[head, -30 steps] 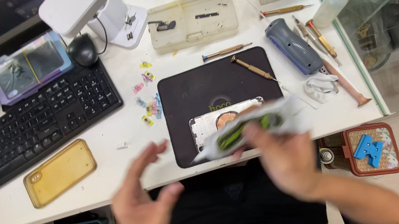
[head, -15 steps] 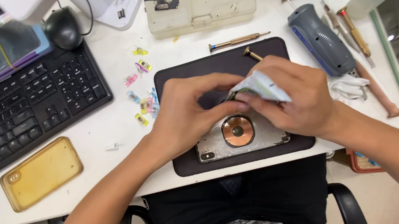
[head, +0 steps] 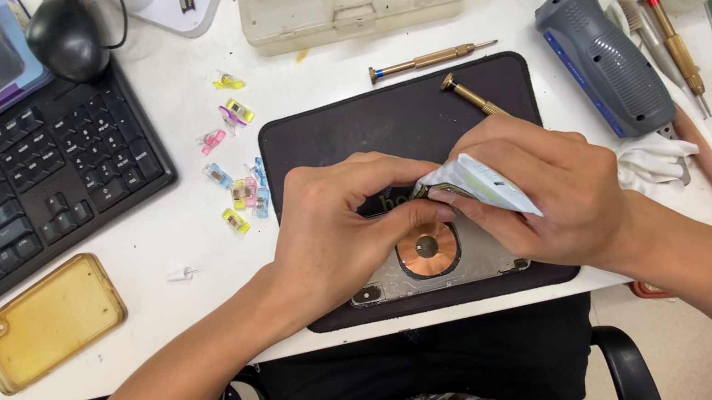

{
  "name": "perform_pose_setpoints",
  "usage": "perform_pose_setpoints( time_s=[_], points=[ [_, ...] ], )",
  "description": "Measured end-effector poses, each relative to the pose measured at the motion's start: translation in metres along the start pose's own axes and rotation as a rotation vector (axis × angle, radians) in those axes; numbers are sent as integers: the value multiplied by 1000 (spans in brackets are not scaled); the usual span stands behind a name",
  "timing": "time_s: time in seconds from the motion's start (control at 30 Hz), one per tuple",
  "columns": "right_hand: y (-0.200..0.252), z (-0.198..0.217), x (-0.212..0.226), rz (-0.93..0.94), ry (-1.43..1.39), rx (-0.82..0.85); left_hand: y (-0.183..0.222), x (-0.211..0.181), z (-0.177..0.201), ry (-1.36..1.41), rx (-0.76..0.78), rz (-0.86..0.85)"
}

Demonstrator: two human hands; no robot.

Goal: The person applies adhesive from a tube around the perimeter of a disassembled smartphone backplate. After capping the tube, they pick up a black phone back cover and align it onto the adhesive-coated frame.

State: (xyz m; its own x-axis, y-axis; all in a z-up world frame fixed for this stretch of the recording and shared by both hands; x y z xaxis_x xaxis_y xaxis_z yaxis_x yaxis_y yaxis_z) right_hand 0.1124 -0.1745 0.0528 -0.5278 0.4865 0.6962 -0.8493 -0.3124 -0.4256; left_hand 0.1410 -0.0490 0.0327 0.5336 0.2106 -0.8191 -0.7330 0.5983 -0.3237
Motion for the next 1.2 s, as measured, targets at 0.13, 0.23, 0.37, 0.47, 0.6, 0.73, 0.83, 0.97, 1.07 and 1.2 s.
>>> perform_pose_setpoints(
  time_s=[0.13,0.23,0.37,0.47,0.6,0.73,0.83,0.97,1.07,1.2],
  points=[
    [2,0,-9,-53,-3,22,-1,2,-4,-20,-17,1],
    [4,2,-7,-19,5,7,-3,2,-7,-32,-32,-10],
    [7,5,-8,0,9,12,-4,1,-10,-40,-40,-10],
    [8,7,-10,-6,3,14,-6,2,-13,-48,-38,-1],
    [9,11,-13,-14,-25,18,-11,3,-18,-40,-44,20],
    [11,16,-18,-29,0,8,-18,1,-21,-60,-35,17],
    [13,19,-21,-35,24,-1,-20,9,-28,-21,-14,99],
    [16,25,-24,-23,37,-26,-25,1,-30,-5,-30,11],
    [19,26,-24,-22,54,-34,-27,-3,-31,-27,-31,-43],
    [17,23,-22,-20,66,-34,-11,24,-38,100,39,292]
  ],
)
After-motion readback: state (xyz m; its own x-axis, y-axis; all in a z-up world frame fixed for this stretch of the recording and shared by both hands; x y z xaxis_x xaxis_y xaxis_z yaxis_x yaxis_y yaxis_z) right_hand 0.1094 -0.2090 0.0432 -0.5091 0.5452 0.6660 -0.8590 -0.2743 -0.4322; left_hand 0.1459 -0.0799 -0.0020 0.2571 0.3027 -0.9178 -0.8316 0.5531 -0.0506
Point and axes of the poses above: each hand's wrist, its own y-axis away from the middle knuckle, its own z-axis out of the back of the hand, x = y × z, the point moved 10 cm from there along -y, towards the middle knuckle, and after that the axes turned 13 degrees about -z, right-handed, at the moved point
